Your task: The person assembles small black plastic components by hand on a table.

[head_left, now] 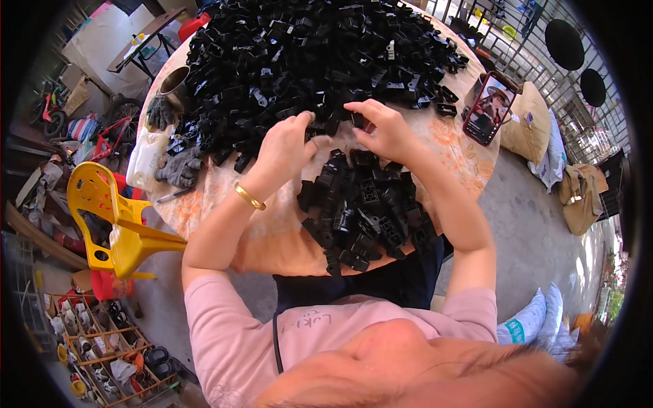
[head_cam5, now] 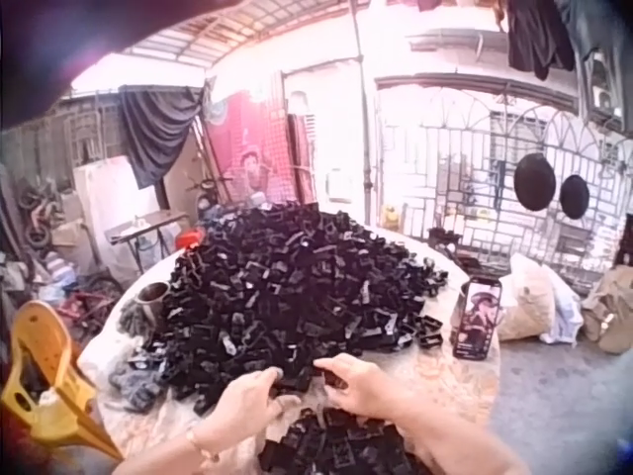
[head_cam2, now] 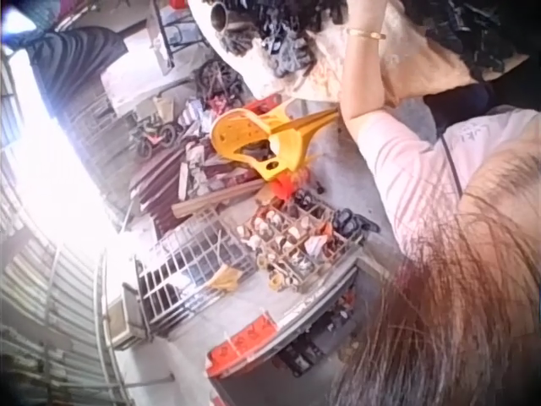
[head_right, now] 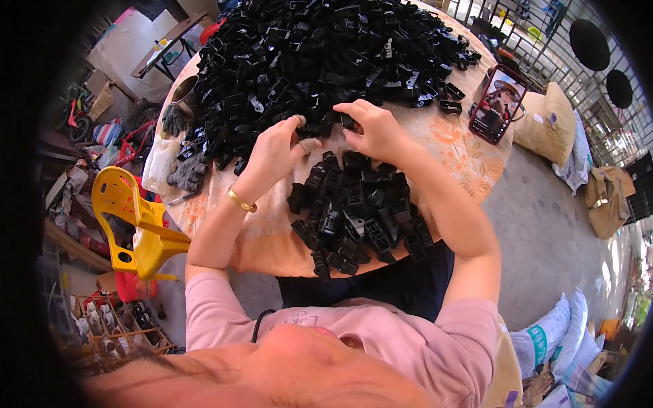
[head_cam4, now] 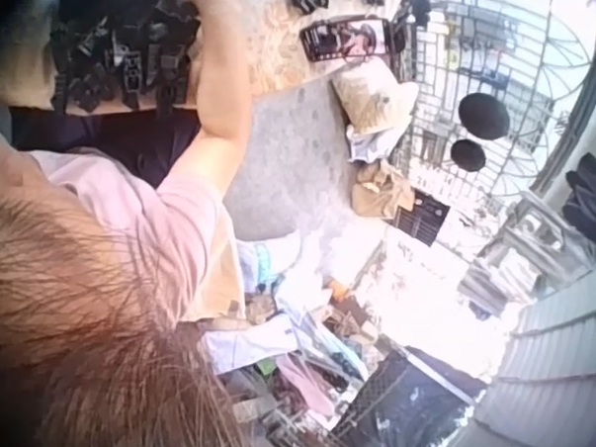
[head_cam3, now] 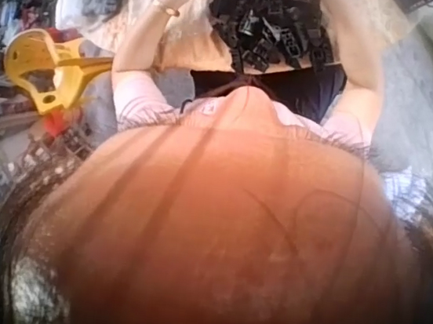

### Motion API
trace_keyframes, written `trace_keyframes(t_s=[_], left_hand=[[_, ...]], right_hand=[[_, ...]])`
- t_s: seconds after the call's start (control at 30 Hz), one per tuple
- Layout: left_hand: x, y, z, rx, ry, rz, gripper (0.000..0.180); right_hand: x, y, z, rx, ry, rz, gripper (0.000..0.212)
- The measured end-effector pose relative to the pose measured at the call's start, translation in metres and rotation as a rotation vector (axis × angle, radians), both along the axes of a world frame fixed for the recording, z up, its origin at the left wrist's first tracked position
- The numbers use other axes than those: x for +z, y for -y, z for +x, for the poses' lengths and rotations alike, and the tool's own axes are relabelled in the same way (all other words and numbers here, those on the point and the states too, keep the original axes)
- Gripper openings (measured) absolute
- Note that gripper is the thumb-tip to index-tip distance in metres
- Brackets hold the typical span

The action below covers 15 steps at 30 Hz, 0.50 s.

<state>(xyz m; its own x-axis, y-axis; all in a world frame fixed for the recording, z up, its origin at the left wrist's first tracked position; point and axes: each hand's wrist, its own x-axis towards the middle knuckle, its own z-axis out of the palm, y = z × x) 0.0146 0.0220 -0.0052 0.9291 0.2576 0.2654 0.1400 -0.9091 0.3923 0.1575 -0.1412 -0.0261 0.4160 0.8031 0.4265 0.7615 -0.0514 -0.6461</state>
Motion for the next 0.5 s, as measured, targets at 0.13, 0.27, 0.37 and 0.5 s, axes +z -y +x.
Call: trace_keyframes(t_s=[0.13, 0.27, 0.37, 0.5], left_hand=[[-0.019, 0.002, 0.006, -0.091, 0.059, 0.005, 0.041], [-0.014, 0.009, 0.012, -0.115, 0.125, -0.450, 0.034], [-0.015, 0.002, 0.015, -0.214, 0.119, -1.400, 0.019], [-0.022, -0.009, 0.011, -0.276, -0.013, -1.678, 0.019]], right_hand=[[-0.004, -0.001, -0.002, 0.121, -0.512, 0.133, 0.036], [-0.003, 0.001, -0.005, 0.298, -0.758, 0.320, 0.033], [-0.003, 0.002, -0.009, 0.342, -0.797, 0.350, 0.034], [0.002, 0.001, -0.024, 0.249, -0.572, 0.271, 0.035]])
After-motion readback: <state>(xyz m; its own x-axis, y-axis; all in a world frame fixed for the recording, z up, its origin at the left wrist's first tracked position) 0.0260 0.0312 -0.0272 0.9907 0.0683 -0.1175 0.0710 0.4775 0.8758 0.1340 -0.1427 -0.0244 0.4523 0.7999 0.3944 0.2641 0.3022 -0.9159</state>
